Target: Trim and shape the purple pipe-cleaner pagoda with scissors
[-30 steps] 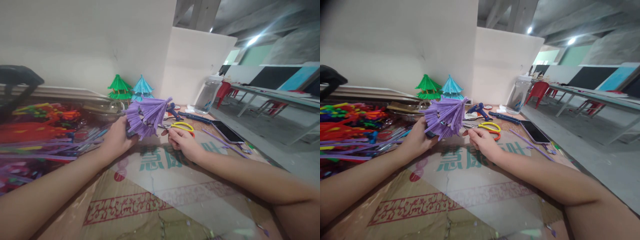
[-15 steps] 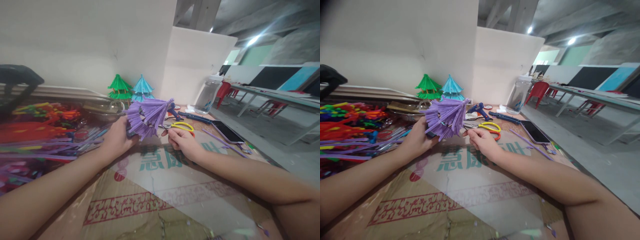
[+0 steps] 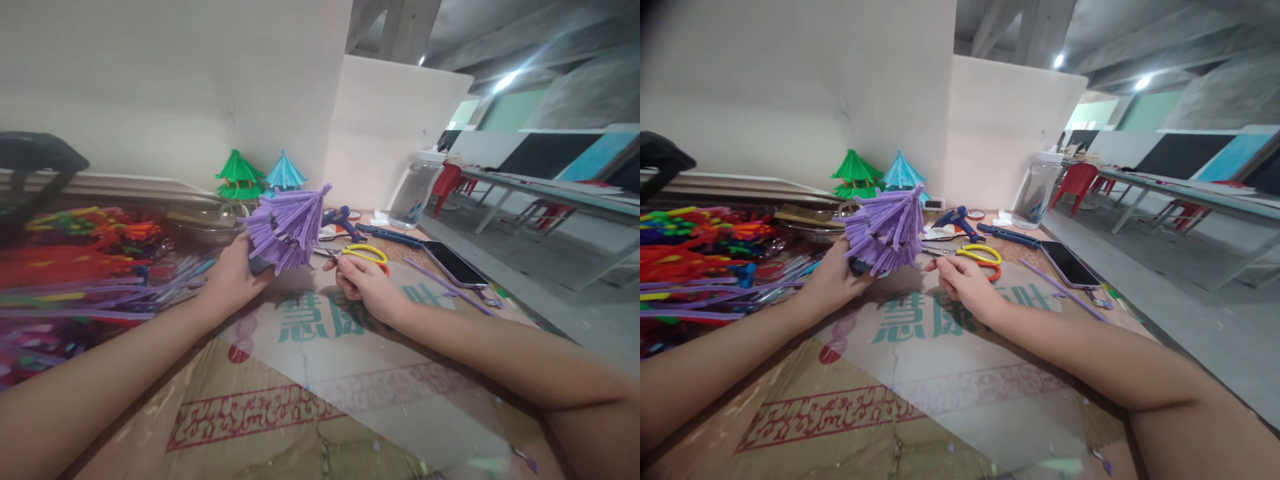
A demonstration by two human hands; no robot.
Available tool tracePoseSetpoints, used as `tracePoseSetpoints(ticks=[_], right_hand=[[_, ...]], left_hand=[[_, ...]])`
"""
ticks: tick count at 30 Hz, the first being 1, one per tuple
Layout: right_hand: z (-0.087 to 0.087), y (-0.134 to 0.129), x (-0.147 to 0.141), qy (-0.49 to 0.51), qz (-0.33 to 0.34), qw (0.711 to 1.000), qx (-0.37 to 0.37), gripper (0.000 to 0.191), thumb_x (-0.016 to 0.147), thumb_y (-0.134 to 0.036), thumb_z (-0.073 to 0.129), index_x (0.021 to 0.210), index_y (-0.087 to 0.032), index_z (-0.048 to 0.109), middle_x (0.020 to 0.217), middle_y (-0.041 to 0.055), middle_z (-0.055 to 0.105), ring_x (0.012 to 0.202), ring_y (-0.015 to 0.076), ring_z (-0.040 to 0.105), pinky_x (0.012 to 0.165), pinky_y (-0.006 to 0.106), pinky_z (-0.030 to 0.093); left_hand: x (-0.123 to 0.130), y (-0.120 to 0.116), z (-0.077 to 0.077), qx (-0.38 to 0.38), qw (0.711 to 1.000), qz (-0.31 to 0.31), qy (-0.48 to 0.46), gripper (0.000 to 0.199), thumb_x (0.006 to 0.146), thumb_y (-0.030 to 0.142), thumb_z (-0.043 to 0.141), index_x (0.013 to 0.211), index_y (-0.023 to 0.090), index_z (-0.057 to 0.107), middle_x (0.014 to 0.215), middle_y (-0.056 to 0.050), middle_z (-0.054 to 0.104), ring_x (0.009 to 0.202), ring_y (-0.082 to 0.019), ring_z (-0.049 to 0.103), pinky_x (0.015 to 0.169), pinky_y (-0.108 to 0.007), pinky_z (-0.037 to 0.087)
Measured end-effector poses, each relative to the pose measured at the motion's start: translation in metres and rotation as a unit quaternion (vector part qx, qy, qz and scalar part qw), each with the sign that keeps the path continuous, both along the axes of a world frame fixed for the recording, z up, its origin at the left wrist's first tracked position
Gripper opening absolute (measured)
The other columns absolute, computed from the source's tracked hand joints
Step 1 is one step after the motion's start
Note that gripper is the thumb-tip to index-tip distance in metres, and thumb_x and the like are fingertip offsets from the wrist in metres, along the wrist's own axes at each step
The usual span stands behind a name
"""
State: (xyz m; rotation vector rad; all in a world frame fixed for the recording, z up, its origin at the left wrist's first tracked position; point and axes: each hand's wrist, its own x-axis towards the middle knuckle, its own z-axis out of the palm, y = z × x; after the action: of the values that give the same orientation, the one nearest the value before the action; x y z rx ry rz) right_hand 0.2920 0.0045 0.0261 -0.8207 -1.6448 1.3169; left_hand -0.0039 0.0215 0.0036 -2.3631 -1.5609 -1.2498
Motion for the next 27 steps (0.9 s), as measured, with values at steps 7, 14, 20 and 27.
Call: tracePoseSetpoints(ticks=[7, 14, 20, 27], right_hand=[[0.0029, -0.0011, -0.0004, -0.023, -0.009, 0.999, 0.029, 0.063, 0.093, -0.082, 0.072, 0.096, -0.019, 0.069, 0.061, -0.0086, 0.04, 0.054, 0.0104, 0.029, 0.05, 0.029, 0.016], [0.004, -0.0022, -0.0008, -0.023, -0.006, 1.0, 0.013, 0.063, 0.091, -0.083, 0.073, 0.092, -0.02, 0.068, 0.061, -0.0086, 0.039, 0.053, 0.0102, 0.027, 0.05, 0.029, 0.014], [0.0027, -0.0025, -0.0014, -0.032, -0.006, 0.999, 0.01, 0.064, 0.091, -0.083, 0.072, 0.096, -0.019, 0.07, 0.059, -0.0087, 0.039, 0.053, 0.0106, 0.027, 0.05, 0.028, 0.015], [0.0035, -0.004, -0.0025, -0.04, -0.019, 0.999, 0.02, 0.064, 0.092, -0.082, 0.072, 0.094, -0.019, 0.069, 0.061, -0.0083, 0.04, 0.055, 0.0104, 0.028, 0.052, 0.029, 0.015]], left_hand=[[0.0004, -0.0017, -0.0017, 0.017, 1.0, 0.008, 0.015, 0.061, 0.09, 0.039, 0.072, 0.145, 0.021, 0.055, 0.142, -0.018, 0.069, 0.137, -0.043, 0.068, 0.115, -0.059, 0.057], [0.0007, -0.0041, -0.004, 0.019, 0.999, 0.032, 0.03, 0.063, 0.089, 0.036, 0.073, 0.146, 0.023, 0.051, 0.137, -0.017, 0.071, 0.131, -0.042, 0.07, 0.11, -0.06, 0.059], [0.0019, -0.004, -0.0004, 0.007, 0.999, 0.027, 0.022, 0.062, 0.091, 0.043, 0.072, 0.145, 0.019, 0.053, 0.14, -0.021, 0.07, 0.133, -0.044, 0.069, 0.111, -0.062, 0.058], [0.0059, -0.0072, 0.0029, 0.002, 0.999, 0.04, 0.014, 0.063, 0.087, 0.043, 0.072, 0.144, 0.021, 0.057, 0.136, -0.02, 0.074, 0.129, -0.047, 0.072, 0.107, -0.062, 0.06]])
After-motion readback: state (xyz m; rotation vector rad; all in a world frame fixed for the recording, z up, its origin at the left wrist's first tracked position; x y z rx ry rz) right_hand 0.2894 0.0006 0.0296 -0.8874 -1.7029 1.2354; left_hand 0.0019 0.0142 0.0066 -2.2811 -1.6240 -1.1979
